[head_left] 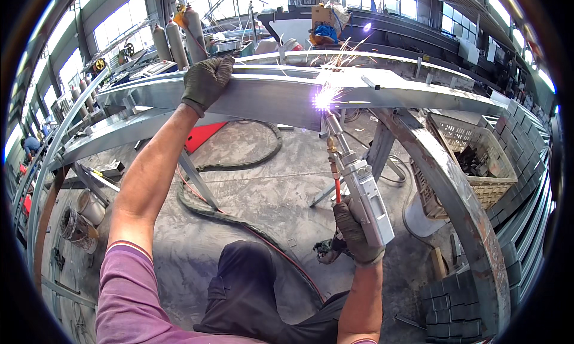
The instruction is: The person welds metal frame components using a handheld welding torch. They position metal bars, apply welds at joints, and reposition pieces to continue welding along the frame structure.
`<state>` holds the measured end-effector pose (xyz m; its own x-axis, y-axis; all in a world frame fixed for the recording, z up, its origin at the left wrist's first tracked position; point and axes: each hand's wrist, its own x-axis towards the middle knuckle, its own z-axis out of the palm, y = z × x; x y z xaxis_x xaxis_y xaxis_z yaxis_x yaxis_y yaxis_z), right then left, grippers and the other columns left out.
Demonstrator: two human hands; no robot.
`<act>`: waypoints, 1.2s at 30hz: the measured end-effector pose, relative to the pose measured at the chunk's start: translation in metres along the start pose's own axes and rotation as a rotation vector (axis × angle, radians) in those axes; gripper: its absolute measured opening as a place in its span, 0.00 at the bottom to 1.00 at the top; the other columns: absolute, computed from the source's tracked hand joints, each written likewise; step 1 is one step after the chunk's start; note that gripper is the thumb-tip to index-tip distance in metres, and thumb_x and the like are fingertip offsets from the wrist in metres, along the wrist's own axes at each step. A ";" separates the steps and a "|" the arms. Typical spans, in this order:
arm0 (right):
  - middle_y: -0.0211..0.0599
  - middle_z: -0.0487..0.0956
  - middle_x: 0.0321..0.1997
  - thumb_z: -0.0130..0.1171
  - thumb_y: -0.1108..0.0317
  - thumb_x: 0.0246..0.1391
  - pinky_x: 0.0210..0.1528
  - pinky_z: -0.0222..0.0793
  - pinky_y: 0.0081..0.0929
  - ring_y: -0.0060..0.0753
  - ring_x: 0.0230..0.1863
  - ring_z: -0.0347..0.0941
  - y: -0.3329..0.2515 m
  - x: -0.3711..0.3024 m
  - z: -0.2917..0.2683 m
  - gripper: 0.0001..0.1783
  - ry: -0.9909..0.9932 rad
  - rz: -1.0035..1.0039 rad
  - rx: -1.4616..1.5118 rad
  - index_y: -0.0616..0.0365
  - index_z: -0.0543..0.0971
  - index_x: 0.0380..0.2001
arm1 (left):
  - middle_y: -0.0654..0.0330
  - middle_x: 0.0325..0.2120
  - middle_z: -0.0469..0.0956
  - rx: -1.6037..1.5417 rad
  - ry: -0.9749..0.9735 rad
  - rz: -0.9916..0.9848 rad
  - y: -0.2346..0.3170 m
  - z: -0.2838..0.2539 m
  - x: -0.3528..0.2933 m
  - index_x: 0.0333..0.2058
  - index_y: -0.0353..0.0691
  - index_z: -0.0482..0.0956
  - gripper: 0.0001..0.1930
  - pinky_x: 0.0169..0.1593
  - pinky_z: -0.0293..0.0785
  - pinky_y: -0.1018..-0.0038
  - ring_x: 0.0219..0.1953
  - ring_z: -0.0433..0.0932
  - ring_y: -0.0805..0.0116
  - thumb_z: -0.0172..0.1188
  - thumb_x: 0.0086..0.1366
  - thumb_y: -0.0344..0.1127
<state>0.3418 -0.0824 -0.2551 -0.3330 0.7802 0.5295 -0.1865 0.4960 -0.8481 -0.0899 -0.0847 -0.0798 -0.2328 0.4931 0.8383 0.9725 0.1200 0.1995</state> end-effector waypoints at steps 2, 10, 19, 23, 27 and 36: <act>0.26 0.80 0.25 0.70 0.73 0.65 0.26 0.70 0.26 0.19 0.25 0.76 0.003 0.000 0.000 0.04 -0.002 -0.037 -0.008 0.61 0.85 0.38 | 0.47 0.26 0.84 0.005 0.002 -0.006 -0.004 0.001 0.001 0.33 0.44 0.89 0.24 0.37 0.77 0.54 0.29 0.85 0.45 0.59 0.77 0.57; 0.26 0.79 0.24 0.70 0.71 0.66 0.25 0.69 0.26 0.19 0.24 0.74 -0.004 -0.003 -0.002 0.05 -0.005 -0.019 -0.037 0.60 0.84 0.36 | 0.53 0.20 0.81 -0.009 0.012 0.001 0.000 0.002 -0.001 0.36 0.38 0.90 0.22 0.36 0.75 0.63 0.23 0.79 0.68 0.62 0.78 0.53; 0.24 0.79 0.26 0.71 0.72 0.65 0.26 0.69 0.26 0.18 0.25 0.74 0.013 -0.004 -0.003 0.04 -0.028 -0.030 -0.009 0.60 0.84 0.37 | 0.52 0.21 0.82 -0.009 -0.004 -0.015 -0.004 0.001 0.002 0.37 0.38 0.90 0.21 0.37 0.76 0.63 0.25 0.81 0.67 0.63 0.78 0.52; 0.25 0.79 0.26 0.71 0.73 0.65 0.27 0.70 0.25 0.18 0.25 0.74 0.012 -0.005 -0.005 0.04 -0.029 -0.022 -0.030 0.60 0.84 0.38 | 0.52 0.21 0.82 -0.016 0.006 -0.007 0.000 0.002 0.000 0.38 0.38 0.90 0.22 0.37 0.76 0.62 0.25 0.82 0.66 0.63 0.78 0.53; 0.25 0.80 0.27 0.71 0.73 0.65 0.28 0.70 0.25 0.18 0.27 0.74 0.008 -0.006 -0.004 0.04 -0.021 -0.011 -0.035 0.60 0.84 0.38 | 0.53 0.21 0.82 -0.012 0.010 -0.006 0.000 0.001 -0.001 0.38 0.38 0.90 0.22 0.37 0.76 0.63 0.25 0.81 0.67 0.62 0.78 0.54; 0.25 0.80 0.28 0.71 0.72 0.66 0.30 0.71 0.24 0.17 0.28 0.75 0.015 -0.008 -0.007 0.05 -0.040 -0.032 -0.013 0.61 0.84 0.39 | 0.53 0.19 0.80 -0.043 0.039 0.018 -0.001 0.004 -0.001 0.34 0.37 0.88 0.22 0.35 0.74 0.63 0.23 0.78 0.66 0.63 0.77 0.53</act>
<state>0.3476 -0.0786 -0.2724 -0.3642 0.7481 0.5547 -0.1860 0.5252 -0.8304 -0.0910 -0.0821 -0.0823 -0.2159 0.4605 0.8610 0.9759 0.0739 0.2052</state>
